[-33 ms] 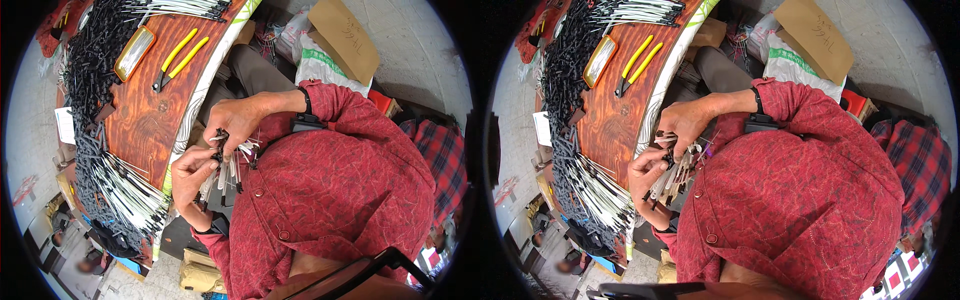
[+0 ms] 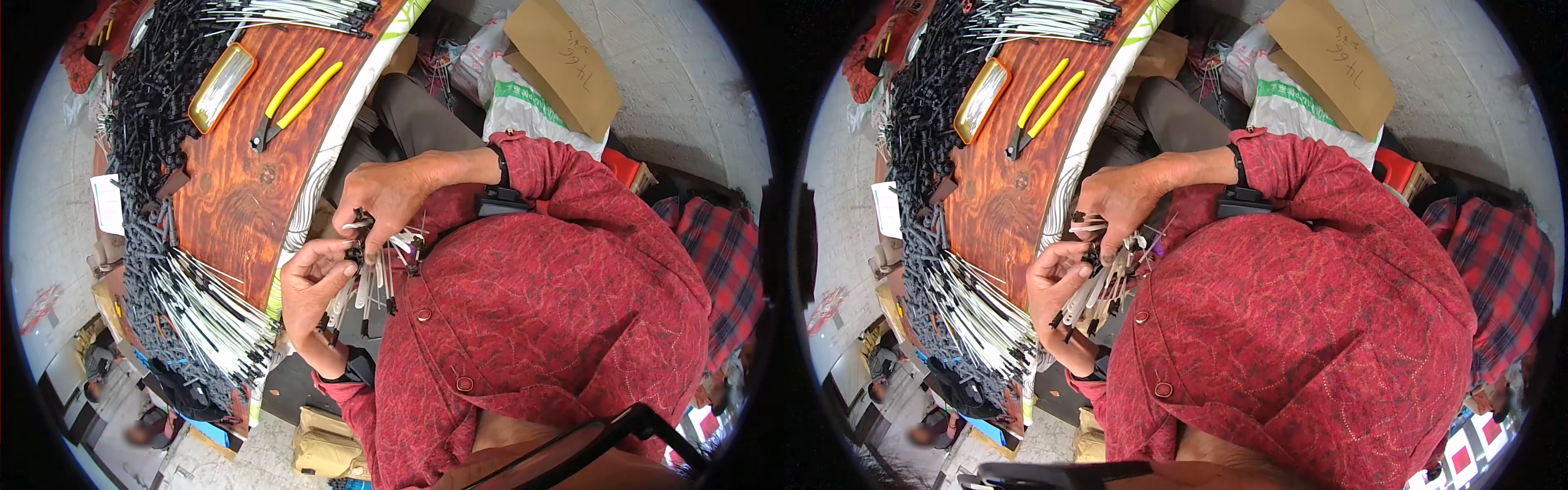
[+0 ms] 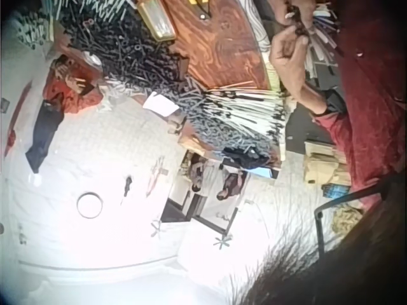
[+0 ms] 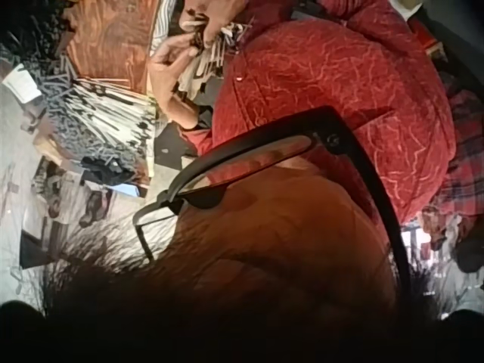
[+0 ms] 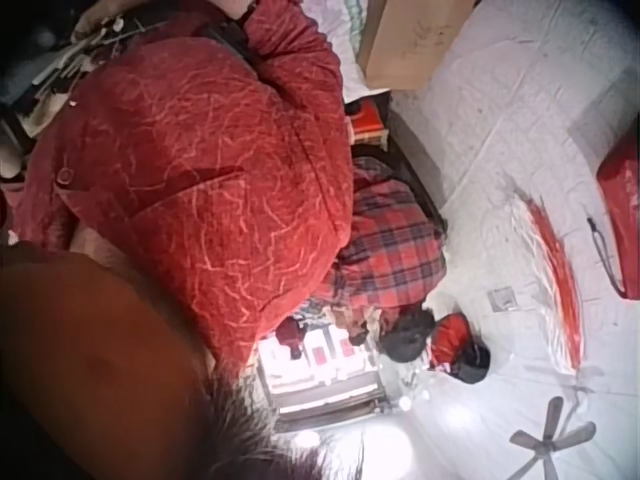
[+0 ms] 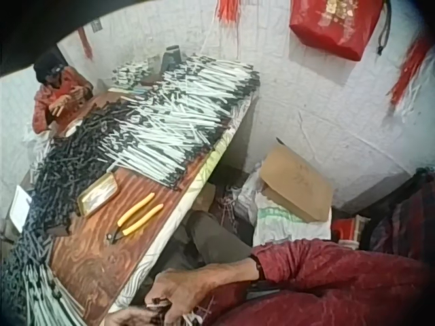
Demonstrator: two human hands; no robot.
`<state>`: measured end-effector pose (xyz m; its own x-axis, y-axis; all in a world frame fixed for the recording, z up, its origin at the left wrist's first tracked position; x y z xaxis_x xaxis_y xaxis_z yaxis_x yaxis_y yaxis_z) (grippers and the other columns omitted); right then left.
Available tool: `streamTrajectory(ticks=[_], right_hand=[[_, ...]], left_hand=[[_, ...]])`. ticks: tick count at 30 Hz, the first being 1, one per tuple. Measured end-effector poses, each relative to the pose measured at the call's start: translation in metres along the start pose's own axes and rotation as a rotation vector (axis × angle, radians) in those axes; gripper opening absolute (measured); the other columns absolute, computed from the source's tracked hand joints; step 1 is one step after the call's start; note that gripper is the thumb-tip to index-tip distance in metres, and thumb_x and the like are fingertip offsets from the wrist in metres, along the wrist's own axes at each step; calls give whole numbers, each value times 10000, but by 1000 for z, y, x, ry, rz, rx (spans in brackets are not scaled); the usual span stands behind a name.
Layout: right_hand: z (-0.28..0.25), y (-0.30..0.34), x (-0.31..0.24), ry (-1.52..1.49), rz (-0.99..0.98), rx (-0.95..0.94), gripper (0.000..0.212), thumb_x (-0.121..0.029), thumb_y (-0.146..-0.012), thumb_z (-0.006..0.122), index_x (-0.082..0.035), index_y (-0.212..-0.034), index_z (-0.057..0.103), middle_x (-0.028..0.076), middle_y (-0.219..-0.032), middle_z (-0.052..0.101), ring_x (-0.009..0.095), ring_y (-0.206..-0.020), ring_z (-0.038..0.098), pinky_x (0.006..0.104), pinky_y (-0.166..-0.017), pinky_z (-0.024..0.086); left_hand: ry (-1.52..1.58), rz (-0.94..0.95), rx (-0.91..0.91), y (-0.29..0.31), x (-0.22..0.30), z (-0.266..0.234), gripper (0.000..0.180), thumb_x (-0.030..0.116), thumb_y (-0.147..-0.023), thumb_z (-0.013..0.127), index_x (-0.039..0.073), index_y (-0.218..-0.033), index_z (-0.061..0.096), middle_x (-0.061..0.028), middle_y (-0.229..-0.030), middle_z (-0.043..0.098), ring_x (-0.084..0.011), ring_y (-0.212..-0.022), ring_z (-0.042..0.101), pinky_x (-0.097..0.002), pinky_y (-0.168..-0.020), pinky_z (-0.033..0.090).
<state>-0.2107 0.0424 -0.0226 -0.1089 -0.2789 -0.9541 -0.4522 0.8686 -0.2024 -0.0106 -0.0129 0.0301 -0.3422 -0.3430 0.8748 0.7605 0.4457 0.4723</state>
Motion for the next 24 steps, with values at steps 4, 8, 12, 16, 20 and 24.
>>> streamTrajectory(ticks=[4, 8, 12, 16, 20, 24], right_hand=[[-1, -1, 1, -14, 10, -12, 343, -242, -692, 867, -48, -796, 603, 53, -651, 600, 204, -569, 543, 357, -548, 411], [-5, 3, 4, 1, 49, 13, 342, -240, -694, 867, -45, -808, 612, 49, -652, 598, 184, -575, 546, 346, -552, 419], [-6, 1, 6, -56, 66, 24, 311, -212, -706, 852, -40, -823, 621, 42, -665, 608, 161, -580, 529, 338, -555, 423], [-7, 2, 6, -32, 67, 15, 283, -190, -716, 838, -37, -815, 622, 40, -667, 606, 151, -584, 517, 334, -554, 420], [-6, 2, 11, -52, 63, 35, 286, -191, -714, 840, -35, -809, 620, 44, -668, 605, 146, -588, 516, 334, -554, 417], [-6, 1, 9, -79, 83, 52, 298, -199, -712, 844, -33, -812, 619, 51, -669, 606, 144, -591, 514, 334, -555, 416]], left_hand=[[78, -31, 23, 2, -8, -6, 212, -93, -843, 711, -38, -1047, 691, -63, -994, 666, -81, -903, 621, -216, -769, 487], [29, 102, -93, -9, -21, -20, 303, 165, -926, 691, -52, -1137, 685, -100, -1015, 634, -125, -924, 600, -255, -806, 455], [104, 268, -223, -10, -29, -27, 599, 402, -904, 662, -68, -1274, 624, -155, -1103, 577, -217, -960, 595, -284, -832, 452], [68, 327, -265, -5, -29, -22, 594, 257, -864, 670, -80, -1341, 560, -168, -1205, 515, -235, -1012, 572, -300, -909, 451], [11, 319, -213, -8, -29, -21, 663, 39, -691, 706, -80, -1330, 571, -147, -1188, 515, -206, -1043, 531, -270, -904, 417], [-15, 395, -198, -13, -38, -24, 601, -9, -696, 685, -61, -1290, 611, -129, -1150, 549, -190, -1029, 533, -269, -879, 422]])
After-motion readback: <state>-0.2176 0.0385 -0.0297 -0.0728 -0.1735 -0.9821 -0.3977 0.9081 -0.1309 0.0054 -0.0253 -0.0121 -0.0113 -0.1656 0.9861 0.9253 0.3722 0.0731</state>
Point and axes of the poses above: each hand's wrist, its own y-axis away from the middle knuckle, its own z-axis out of the palm, x = y × z, the point moved 2 cm from there along -y, towards the middle knuckle
